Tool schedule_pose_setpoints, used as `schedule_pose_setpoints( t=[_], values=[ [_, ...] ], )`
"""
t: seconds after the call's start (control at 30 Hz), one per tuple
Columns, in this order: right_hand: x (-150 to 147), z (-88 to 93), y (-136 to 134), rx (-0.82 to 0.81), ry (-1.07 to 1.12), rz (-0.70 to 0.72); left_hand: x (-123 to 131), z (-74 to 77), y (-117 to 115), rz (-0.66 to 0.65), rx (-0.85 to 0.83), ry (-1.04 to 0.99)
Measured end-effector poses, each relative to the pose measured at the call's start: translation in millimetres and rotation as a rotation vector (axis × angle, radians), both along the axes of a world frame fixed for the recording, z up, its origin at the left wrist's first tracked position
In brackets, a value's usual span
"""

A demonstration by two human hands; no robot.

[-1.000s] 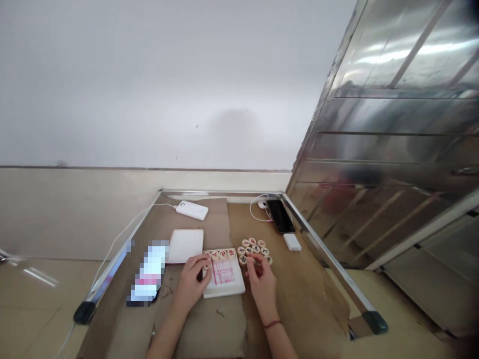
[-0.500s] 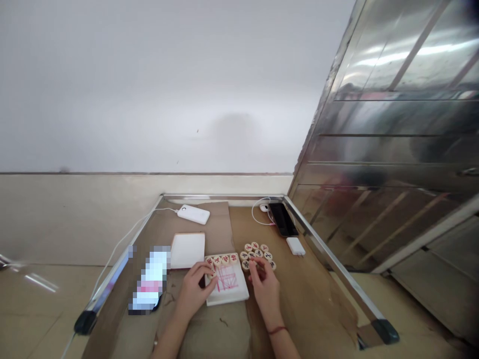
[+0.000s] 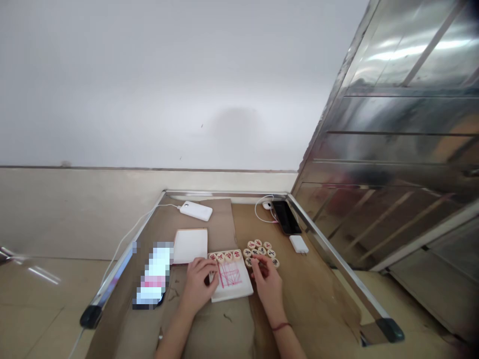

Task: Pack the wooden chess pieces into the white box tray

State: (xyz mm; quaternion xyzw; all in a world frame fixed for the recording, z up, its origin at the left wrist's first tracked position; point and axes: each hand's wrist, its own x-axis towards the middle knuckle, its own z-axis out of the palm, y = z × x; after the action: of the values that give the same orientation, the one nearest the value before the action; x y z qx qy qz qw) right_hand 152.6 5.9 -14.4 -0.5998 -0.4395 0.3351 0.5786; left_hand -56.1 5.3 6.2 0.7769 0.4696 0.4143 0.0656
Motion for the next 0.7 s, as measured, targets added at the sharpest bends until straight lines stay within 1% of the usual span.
schedule_pose_setpoints(
  t=[0.1,0.2,0.47,0.6,0.7],
  values=[
    [0.2,0.0,0.0,0.0,-0.009,-0.009,0.1,-0.5,-0.4,0.006,-0.025,0.03],
    [0.4,0.0,0.3,0.007,-0.006,-0.021,0.2,-2.1,-0.3,0.014,-0.035,0.017],
    [2.6,-3.7,-1.8,-0.004,-0.01,0.008,-4.3,-0.5,-1.0,0.021,-0.081,-0.144],
    [3.0,-2.9,-2.3,0.086,-0.074,-0.009,-6.9,0.4,-2.5,0.04,-0.086,-0.149],
    [1.5,-0.4,-2.9,0.203,-0.167,-0.023,-6.0,-0.7,-4.6,0.046,-0.075,-0.044]
  ],
)
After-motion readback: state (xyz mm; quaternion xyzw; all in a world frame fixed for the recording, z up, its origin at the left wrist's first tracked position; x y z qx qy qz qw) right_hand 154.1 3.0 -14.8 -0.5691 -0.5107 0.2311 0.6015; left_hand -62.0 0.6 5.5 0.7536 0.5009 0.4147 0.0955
